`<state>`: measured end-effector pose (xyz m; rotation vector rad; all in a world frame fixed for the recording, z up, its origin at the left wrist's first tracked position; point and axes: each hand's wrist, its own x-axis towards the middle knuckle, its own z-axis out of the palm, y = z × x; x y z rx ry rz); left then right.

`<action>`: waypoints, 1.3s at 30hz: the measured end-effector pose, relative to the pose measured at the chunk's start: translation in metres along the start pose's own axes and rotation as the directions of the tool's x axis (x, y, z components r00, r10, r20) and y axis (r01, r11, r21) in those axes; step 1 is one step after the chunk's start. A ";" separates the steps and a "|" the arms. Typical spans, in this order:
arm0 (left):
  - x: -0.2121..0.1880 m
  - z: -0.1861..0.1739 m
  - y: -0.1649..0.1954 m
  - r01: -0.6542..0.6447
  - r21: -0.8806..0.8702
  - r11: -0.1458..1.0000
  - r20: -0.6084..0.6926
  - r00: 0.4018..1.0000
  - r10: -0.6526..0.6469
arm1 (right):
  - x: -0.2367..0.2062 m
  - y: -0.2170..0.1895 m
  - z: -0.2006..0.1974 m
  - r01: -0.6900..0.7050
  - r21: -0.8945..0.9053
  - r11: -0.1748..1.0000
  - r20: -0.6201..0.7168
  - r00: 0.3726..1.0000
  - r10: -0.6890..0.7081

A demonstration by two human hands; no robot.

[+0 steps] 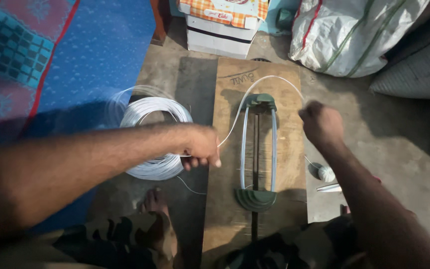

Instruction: The person sits on the floor and winds white plastic wire from a large coil onto a green hand-winding frame mounted on a wooden board, repeatedly turning the winder and guiding the wire by hand to build up even layers.

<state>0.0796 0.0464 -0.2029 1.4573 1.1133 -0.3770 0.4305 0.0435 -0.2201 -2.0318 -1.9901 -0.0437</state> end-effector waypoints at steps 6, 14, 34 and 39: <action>-0.063 -0.037 0.041 0.105 0.771 0.628 -0.535 0.640 0.551 | 0.073 -0.044 0.023 -0.394 0.418 0.819 0.456 0.870 0.187; -0.103 -0.067 0.055 0.279 0.922 0.270 -0.323 0.164 0.932 | 0.116 -0.124 0.035 0.323 -0.252 0.912 0.294 0.924 -0.246; -0.029 -0.066 0.027 -0.359 -0.266 0.895 -0.382 0.892 0.244 | -0.251 -0.013 0.021 -0.085 0.071 0.994 0.436 0.899 0.046; -0.029 -0.032 0.012 -0.112 -0.186 0.976 0.016 0.993 0.117 | -0.132 0.009 0.002 -0.381 0.340 0.860 0.410 0.883 0.229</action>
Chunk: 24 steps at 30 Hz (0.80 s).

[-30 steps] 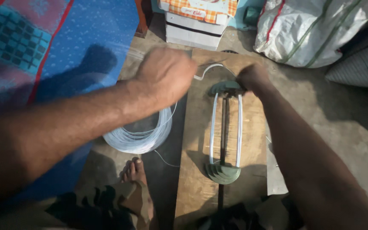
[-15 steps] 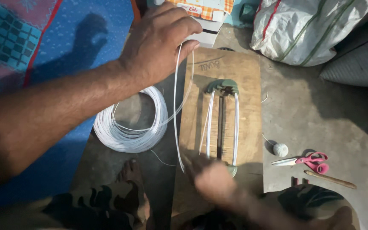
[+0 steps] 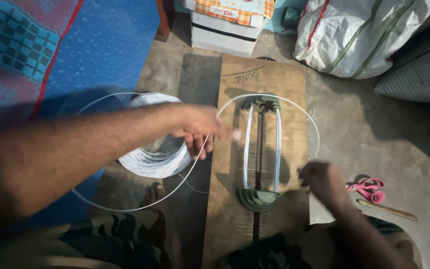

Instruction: The person sits on the floor and winds white plastic wire from a large coil onto a green hand-winding frame mounted on a wooden board, repeatedly turning the winder and guiding the wire by hand to build up even layers.

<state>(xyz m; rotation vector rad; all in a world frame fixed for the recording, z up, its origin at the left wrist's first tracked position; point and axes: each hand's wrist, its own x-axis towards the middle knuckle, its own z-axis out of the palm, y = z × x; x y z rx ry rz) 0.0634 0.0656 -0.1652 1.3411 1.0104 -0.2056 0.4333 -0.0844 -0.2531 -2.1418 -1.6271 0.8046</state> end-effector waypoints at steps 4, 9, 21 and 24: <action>-0.005 0.012 0.007 0.074 0.264 0.962 -0.038 0.997 -0.066 | 0.077 -0.055 -0.030 0.022 -0.285 0.958 -0.186 0.979 -0.078; -0.026 0.000 0.036 0.153 0.860 0.486 -0.307 0.917 0.254 | 0.155 -0.118 -0.031 -0.018 0.115 0.993 -0.041 0.999 0.023; -0.073 -0.043 0.046 0.175 0.984 0.035 -0.052 0.094 0.994 | 0.136 -0.207 0.061 0.681 -0.632 0.371 0.245 0.629 -0.738; -0.075 -0.055 0.035 0.046 0.999 0.009 -0.004 -0.098 0.995 | 0.043 -0.165 0.084 0.765 -0.621 0.172 0.497 0.554 -0.668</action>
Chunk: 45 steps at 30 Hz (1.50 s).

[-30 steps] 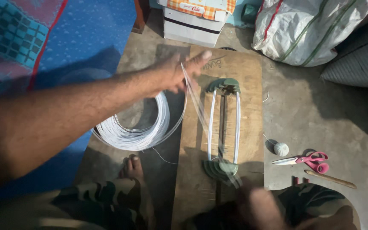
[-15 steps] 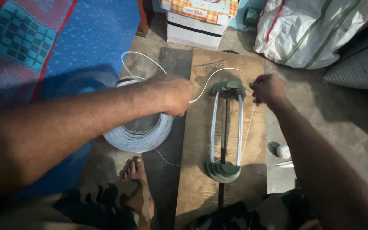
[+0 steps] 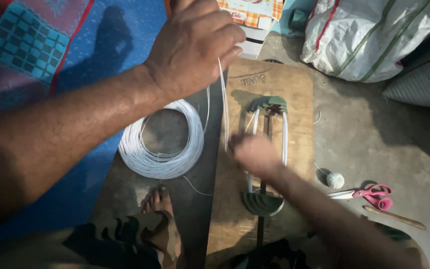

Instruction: The person sits on the floor and winds white plastic wire from a large coil onto a green hand-winding frame mounted on a wooden board, repeatedly turning the winder and guiding the wire by hand to build up even layers.

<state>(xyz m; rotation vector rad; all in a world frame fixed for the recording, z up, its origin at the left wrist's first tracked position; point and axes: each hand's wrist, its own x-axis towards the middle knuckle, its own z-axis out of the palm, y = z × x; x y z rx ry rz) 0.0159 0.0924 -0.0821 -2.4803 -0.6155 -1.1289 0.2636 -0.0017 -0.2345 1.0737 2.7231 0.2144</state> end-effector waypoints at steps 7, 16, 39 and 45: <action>-0.009 0.042 0.007 0.420 -0.533 0.735 0.115 0.896 -0.429 | -0.184 -0.136 0.060 0.136 0.331 0.934 -0.317 0.948 -0.026; -0.039 0.065 0.040 0.998 0.022 -0.058 0.995 -0.028 -0.092 | -0.223 0.031 0.078 -0.756 0.617 0.218 0.435 0.558 0.706; 0.042 -0.016 0.030 0.142 0.299 0.944 0.706 0.633 -0.319 | 0.032 0.030 -0.006 -0.278 0.039 0.960 -0.138 0.950 0.280; 0.020 -0.005 0.010 -0.084 0.194 0.977 0.218 0.975 0.041 | -0.118 -0.091 0.013 -0.226 0.285 0.931 0.594 0.804 0.014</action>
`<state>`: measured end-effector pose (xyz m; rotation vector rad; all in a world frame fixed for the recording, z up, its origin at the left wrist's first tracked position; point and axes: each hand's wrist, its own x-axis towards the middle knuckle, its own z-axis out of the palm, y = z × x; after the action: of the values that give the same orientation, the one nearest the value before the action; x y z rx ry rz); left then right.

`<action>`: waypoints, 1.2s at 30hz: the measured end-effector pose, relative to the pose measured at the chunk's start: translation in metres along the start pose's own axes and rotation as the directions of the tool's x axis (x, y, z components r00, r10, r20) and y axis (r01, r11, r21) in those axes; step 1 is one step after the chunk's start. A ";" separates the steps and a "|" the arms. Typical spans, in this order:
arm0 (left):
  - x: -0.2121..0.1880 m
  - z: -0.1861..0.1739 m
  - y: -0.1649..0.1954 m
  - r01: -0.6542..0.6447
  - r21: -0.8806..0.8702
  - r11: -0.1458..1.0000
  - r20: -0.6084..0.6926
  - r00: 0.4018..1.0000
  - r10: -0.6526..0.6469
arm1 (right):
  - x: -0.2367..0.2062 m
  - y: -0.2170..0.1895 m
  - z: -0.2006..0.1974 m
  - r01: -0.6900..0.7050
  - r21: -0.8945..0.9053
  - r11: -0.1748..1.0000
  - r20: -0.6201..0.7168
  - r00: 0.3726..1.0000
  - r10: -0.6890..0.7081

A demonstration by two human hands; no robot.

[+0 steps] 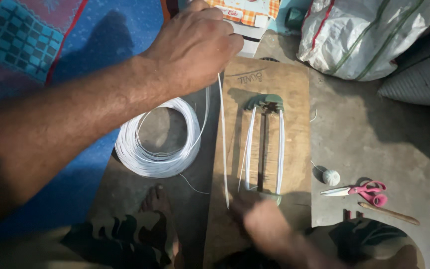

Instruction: The person sits on the floor and winds white plastic wire from a large coil onto a green hand-winding frame mounted on a wooden board, repeatedly turning the winder and guiding the wire by hand to build up even layers.

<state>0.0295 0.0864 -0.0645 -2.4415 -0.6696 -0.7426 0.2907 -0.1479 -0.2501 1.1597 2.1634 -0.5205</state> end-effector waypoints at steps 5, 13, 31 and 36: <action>-0.009 0.039 0.010 0.222 -0.491 0.842 -0.042 0.960 -0.278 | -0.035 0.012 0.105 0.182 0.071 0.981 -0.662 0.744 -0.091; -0.047 0.102 0.052 0.821 -0.568 -0.045 0.773 0.514 -0.373 | -0.033 0.161 0.044 -0.182 0.868 0.463 -0.180 0.752 0.634; -0.072 0.128 0.078 0.999 -0.033 -0.036 0.999 0.033 0.006 | 0.126 0.176 -0.219 -0.341 0.328 0.881 -0.588 0.657 0.472; -0.042 0.098 0.042 0.374 -0.345 0.861 0.891 0.418 0.175 | 0.130 0.103 -0.172 -0.128 -0.003 0.992 -0.658 0.747 0.095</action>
<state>0.0589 0.0984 -0.1743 -3.2499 -1.1253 0.6514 0.2647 0.0873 -0.2187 1.6105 2.6378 0.0247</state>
